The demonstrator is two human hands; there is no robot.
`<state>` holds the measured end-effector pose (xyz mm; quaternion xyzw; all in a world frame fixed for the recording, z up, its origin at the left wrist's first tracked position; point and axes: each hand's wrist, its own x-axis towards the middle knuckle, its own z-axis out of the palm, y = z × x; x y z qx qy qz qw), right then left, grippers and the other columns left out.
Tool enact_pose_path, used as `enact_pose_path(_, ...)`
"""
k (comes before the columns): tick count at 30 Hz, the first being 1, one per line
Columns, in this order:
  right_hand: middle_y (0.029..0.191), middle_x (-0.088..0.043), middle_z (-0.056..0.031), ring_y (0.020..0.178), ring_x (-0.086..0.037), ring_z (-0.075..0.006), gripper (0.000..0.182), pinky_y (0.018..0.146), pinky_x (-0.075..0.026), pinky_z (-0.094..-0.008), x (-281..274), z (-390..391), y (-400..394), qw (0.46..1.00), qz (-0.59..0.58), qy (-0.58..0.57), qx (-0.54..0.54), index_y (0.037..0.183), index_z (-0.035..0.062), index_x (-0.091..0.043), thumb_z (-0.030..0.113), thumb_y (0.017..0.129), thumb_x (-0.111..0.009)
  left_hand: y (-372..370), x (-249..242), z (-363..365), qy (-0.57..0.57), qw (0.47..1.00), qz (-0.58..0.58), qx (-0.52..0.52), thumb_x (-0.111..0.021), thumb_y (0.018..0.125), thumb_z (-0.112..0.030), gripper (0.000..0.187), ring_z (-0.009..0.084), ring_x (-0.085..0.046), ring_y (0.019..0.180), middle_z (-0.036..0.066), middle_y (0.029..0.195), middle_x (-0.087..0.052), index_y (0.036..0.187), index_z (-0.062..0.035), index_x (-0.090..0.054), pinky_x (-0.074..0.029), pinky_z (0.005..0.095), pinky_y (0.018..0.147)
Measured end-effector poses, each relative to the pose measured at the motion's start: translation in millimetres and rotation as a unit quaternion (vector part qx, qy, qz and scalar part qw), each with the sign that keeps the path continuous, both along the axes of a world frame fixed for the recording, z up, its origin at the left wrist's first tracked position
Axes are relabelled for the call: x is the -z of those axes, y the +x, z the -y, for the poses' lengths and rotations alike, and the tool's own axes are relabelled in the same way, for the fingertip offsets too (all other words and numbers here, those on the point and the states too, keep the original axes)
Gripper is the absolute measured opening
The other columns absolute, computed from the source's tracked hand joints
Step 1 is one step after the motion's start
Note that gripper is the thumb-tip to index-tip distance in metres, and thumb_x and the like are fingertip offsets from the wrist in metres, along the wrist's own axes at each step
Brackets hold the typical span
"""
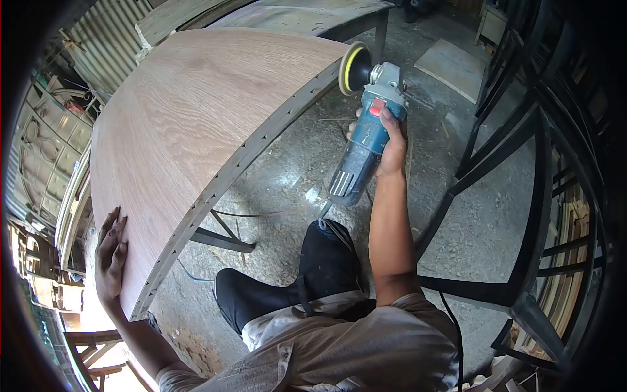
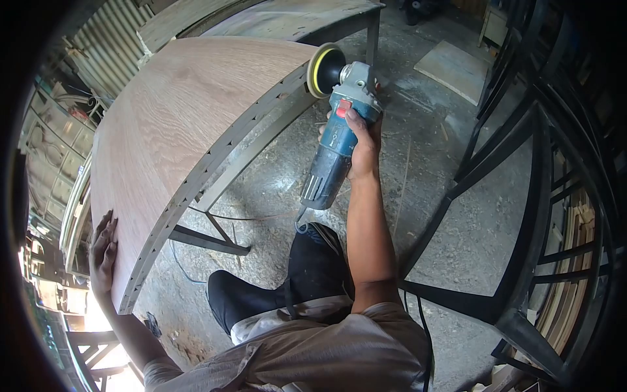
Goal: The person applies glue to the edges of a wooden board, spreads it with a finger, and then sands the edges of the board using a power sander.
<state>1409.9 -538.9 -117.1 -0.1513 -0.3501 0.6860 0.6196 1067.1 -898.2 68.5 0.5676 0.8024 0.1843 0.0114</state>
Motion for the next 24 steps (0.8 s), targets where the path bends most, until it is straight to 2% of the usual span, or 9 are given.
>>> enact_pose_path(24, 0.094, -0.059, -0.0156, 0.071, -0.065, -0.0266, 0.06, 0.062, -0.057, -0.0379, -1.6, 4.9, -5.0, 1.0, -0.011, 0.003, 0.026, 0.121, -0.0002, -0.049, 0.039, 0.08, -0.07, -0.6, 4.8, 5.0, 0.008, 1.0, -0.003, 0.005, -0.053, 0.088, -0.04, 0.057, 0.0339, -0.032, 0.14, 0.018, 0.145, -0.044, 0.132, -0.0037, -0.056, -0.018, 0.0475, 0.115)
